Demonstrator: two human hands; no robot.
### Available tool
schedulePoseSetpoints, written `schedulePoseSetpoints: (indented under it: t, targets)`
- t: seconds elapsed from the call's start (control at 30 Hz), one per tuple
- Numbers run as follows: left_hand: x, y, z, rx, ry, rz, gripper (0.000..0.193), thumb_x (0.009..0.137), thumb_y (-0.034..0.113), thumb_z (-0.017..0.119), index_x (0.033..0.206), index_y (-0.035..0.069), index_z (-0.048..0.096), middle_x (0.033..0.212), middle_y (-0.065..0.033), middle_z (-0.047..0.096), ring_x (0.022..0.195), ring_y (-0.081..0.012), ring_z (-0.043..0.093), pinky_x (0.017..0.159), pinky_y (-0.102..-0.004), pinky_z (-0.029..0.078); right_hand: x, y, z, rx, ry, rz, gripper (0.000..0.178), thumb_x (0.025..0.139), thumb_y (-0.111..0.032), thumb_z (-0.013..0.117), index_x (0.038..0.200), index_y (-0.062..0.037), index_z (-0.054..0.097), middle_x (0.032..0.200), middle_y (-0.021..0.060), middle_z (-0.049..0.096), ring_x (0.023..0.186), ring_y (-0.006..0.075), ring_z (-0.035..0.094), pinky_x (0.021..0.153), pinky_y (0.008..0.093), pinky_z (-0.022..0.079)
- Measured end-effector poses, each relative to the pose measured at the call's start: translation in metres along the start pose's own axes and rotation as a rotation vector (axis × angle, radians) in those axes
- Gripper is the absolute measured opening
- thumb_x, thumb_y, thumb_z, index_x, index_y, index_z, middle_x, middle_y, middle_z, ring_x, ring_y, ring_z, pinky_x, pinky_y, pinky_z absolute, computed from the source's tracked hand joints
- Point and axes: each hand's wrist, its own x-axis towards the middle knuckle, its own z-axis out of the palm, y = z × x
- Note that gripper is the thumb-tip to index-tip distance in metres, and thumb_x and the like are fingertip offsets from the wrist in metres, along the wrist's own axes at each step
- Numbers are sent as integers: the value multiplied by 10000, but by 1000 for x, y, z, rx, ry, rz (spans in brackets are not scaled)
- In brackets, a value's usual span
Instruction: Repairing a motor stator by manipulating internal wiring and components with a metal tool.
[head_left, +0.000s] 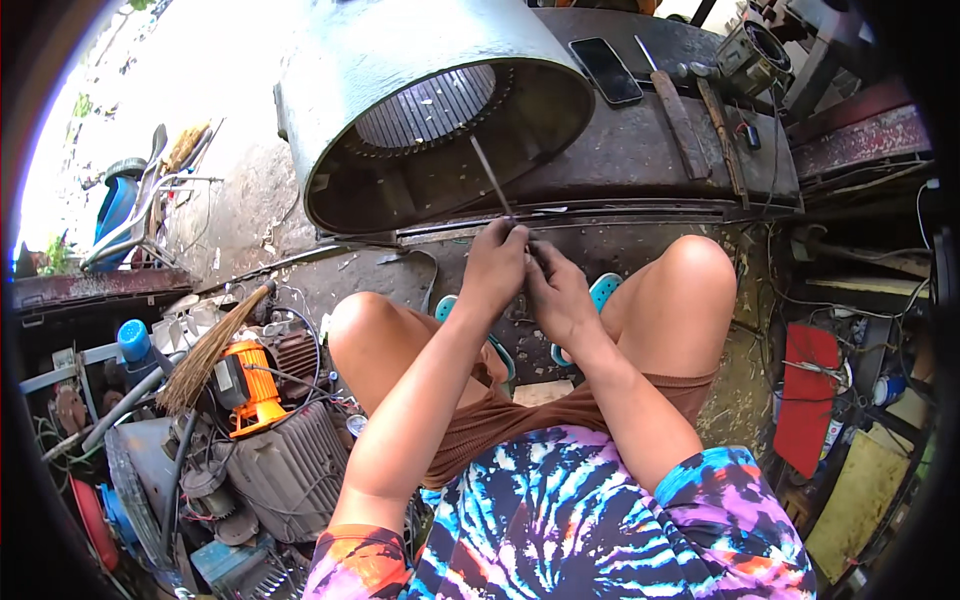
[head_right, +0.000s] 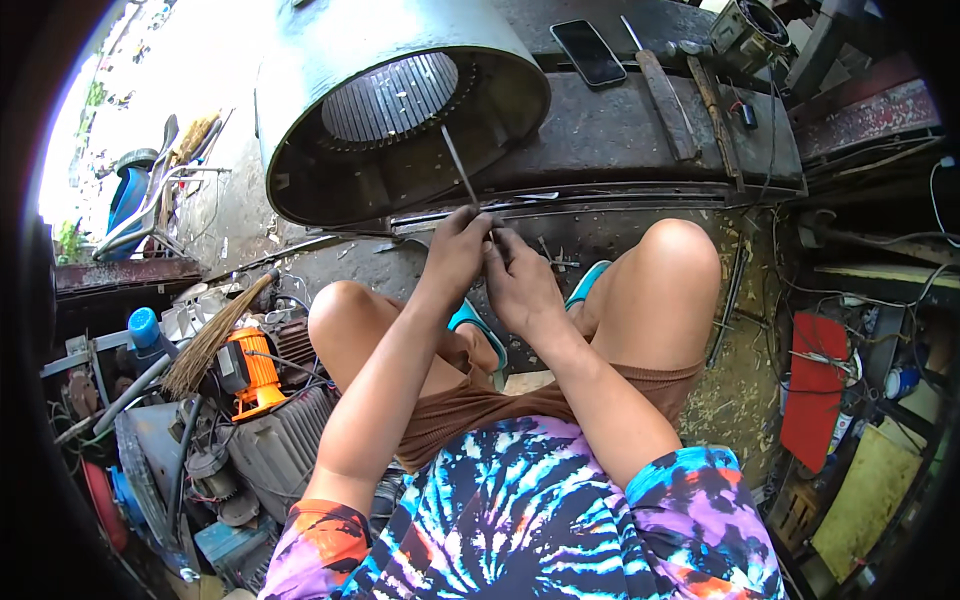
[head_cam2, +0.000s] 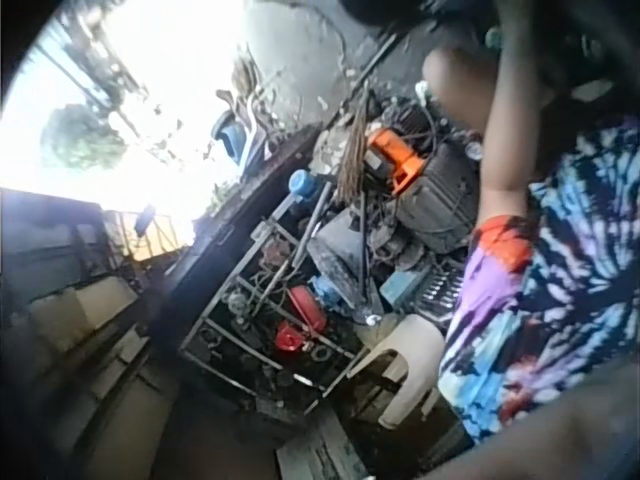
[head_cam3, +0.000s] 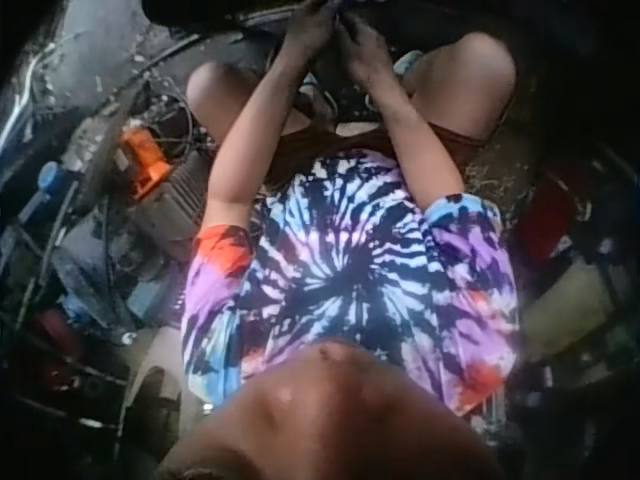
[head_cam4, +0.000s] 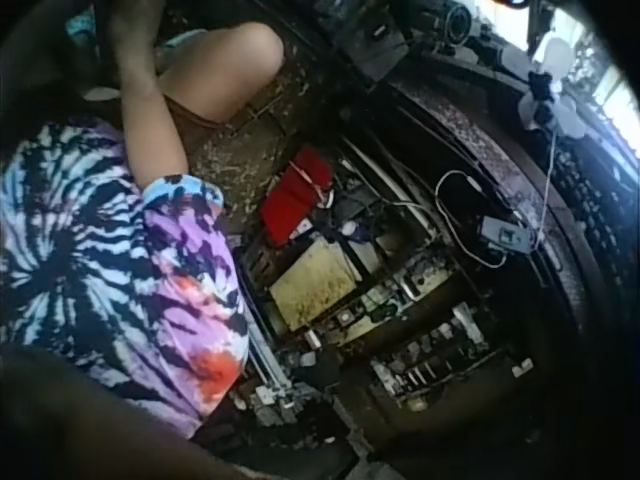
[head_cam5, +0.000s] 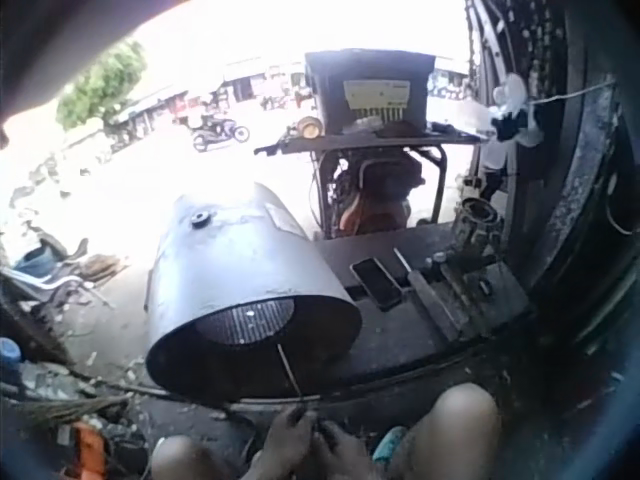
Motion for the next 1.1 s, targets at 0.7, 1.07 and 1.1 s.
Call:
schedulePoseSetpoints:
  t: [0.7, 1.07, 1.1]
  targets:
    - [13, -21, -12, 2, 176, 68, 286, 967, 226, 522, 928, -27, 647, 841, -147, 689, 734, -239, 596, 716, -362, 489, 20, -8, 17, 321, -138, 184, 304, 1026, -264, 498, 1170, -43, 648, 802, 49, 623, 583, 115, 486, 491, 258, 354]
    - [-2, -24, -3, 77, 137, 56, 340, 988, 278, 459, 943, -16, 623, 898, -211, 695, 802, -392, 629, 744, -468, 489, -5, -24, 5, 414, -178, 389, 317, 1043, -266, 460, 1198, -45, 626, 732, 30, 602, 494, 84, 437, 421, 245, 302]
    - [-4, -21, 1, 70, 148, 53, 340, 988, 278, 459, 943, -16, 623, 898, -211, 695, 802, -392, 629, 744, -468, 489, -5, -22, 5, 405, -189, 389, 317, 1043, -266, 460, 1198, -45, 626, 732, 30, 602, 494, 84, 437, 421, 245, 302]
